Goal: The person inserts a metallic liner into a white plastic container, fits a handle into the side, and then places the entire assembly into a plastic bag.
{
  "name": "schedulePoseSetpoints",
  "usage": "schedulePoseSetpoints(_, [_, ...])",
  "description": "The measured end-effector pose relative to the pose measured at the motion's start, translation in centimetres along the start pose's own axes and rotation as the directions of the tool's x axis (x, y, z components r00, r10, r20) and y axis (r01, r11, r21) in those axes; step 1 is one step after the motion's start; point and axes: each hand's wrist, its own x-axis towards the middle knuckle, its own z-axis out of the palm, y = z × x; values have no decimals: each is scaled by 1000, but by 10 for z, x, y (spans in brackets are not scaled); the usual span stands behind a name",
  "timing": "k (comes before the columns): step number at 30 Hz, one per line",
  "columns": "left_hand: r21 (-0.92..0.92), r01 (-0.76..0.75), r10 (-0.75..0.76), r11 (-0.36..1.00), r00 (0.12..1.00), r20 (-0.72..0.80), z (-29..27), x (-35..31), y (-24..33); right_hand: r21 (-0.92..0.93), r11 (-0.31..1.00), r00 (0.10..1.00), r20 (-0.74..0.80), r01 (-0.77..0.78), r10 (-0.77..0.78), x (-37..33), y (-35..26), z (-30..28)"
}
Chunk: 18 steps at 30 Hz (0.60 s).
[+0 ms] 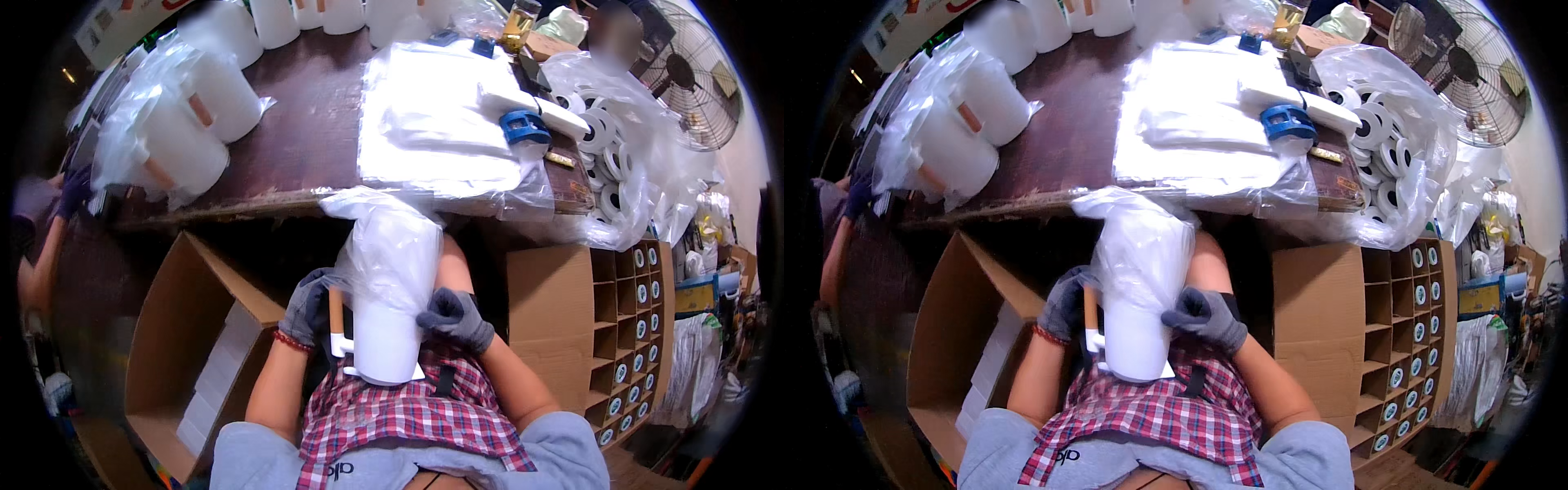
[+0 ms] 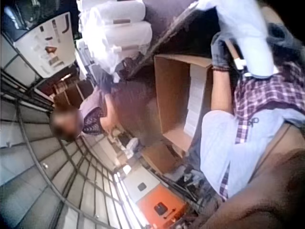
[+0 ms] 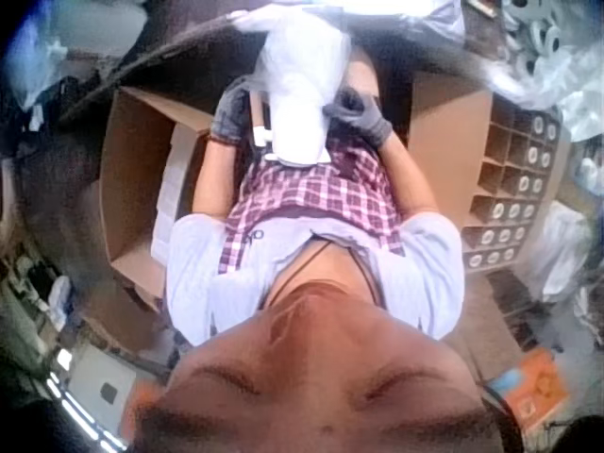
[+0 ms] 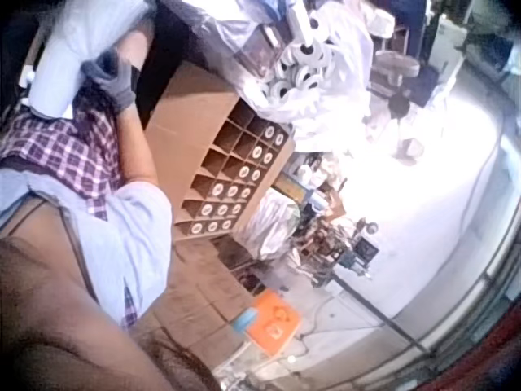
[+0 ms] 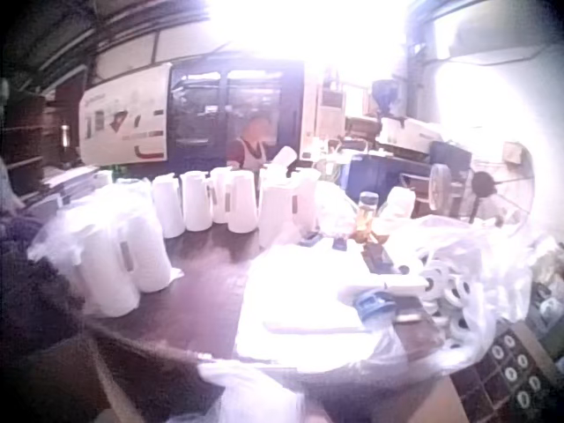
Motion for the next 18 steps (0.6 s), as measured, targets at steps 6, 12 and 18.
schedulePoseSetpoints(6, [79, -132, 150, 988, 941, -302, 33, -70, 5, -11, 986, 985, 24, 168, -168, -34, -19, 12])
schedulePoseSetpoints(12, [911, -354, 57, 211, 935, 350, 11, -137, 41, 22, 994, 930, 357, -106, 91, -91, -28, 1])
schedulePoseSetpoints(18, [635, -625, -215, -453, 769, 602, 72, -80, 58, -29, 999, 952, 304, 20, -10, -74, -44, -34])
